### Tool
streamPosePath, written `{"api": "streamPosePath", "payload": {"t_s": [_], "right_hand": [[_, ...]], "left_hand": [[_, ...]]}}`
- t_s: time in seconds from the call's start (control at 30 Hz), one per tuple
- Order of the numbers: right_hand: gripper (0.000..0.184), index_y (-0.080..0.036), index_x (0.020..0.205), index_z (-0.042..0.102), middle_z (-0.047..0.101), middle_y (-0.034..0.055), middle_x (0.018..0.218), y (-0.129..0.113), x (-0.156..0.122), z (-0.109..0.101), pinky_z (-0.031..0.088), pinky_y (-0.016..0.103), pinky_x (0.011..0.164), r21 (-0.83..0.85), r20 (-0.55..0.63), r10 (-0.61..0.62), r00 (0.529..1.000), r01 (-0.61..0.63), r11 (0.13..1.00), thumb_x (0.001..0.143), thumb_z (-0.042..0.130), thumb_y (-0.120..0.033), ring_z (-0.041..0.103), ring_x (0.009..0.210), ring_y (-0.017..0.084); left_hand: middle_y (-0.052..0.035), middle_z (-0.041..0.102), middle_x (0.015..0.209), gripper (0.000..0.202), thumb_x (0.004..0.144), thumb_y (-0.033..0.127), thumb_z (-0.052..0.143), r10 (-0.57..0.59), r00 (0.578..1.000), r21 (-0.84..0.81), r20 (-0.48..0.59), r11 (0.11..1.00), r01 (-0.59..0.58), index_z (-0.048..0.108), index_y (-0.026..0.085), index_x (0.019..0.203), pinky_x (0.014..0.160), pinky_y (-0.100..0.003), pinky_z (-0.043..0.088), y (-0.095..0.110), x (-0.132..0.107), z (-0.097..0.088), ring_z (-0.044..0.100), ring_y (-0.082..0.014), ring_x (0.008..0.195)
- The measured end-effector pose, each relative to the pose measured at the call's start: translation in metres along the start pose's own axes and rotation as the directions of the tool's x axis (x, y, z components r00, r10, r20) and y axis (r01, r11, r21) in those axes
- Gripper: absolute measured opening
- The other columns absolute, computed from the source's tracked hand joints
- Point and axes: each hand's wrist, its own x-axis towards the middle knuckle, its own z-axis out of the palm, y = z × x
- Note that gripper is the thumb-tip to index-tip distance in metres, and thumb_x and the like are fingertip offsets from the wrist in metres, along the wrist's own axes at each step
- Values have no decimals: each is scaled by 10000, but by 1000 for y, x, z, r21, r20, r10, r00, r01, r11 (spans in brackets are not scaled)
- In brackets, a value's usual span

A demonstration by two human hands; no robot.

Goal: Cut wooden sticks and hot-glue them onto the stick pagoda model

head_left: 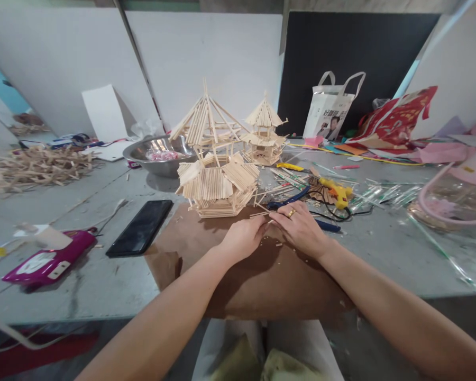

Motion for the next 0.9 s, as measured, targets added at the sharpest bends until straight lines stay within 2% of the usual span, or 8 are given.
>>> {"api": "streamPosePath", "payload": {"t_s": [0.17,0.33,0.53,0.9], "right_hand": [[247,-138,915,551,560,67,801,-4,-1,0,283,307,691,-19,61,33,998,-32,999,825,351,-252,413,733,168],[250,-139,932,546,570,69,794,-7,-2,0,265,300,670,-28,92,54,994,-52,998,827,344,-244,416,742,176],[240,-160,799,560,557,51,708,-8,-1,1,246,295,647,-43,97,78,992,-74,996,827,344,-260,425,702,166],[235,-172,683,538,545,39,631,-13,-2,3,233,277,577,-131,128,123,984,-106,986,813,359,-251,463,625,144]], "left_hand": [[-48,608,760,311,829,331,233,-29,1000,167,3,985,28,505,183,843,584,-253,387,4,0,-2,575,-176,715],[-55,613,763,328,831,335,210,-37,999,266,-25,963,42,502,184,832,555,-278,395,5,-2,1,582,-196,688],[-64,614,773,338,833,327,207,-43,999,289,3,957,40,511,180,851,589,-287,404,6,-3,2,582,-195,710],[-53,610,772,298,816,319,260,-113,993,313,24,945,100,531,200,862,615,-291,407,8,-4,2,578,-188,706]]}}
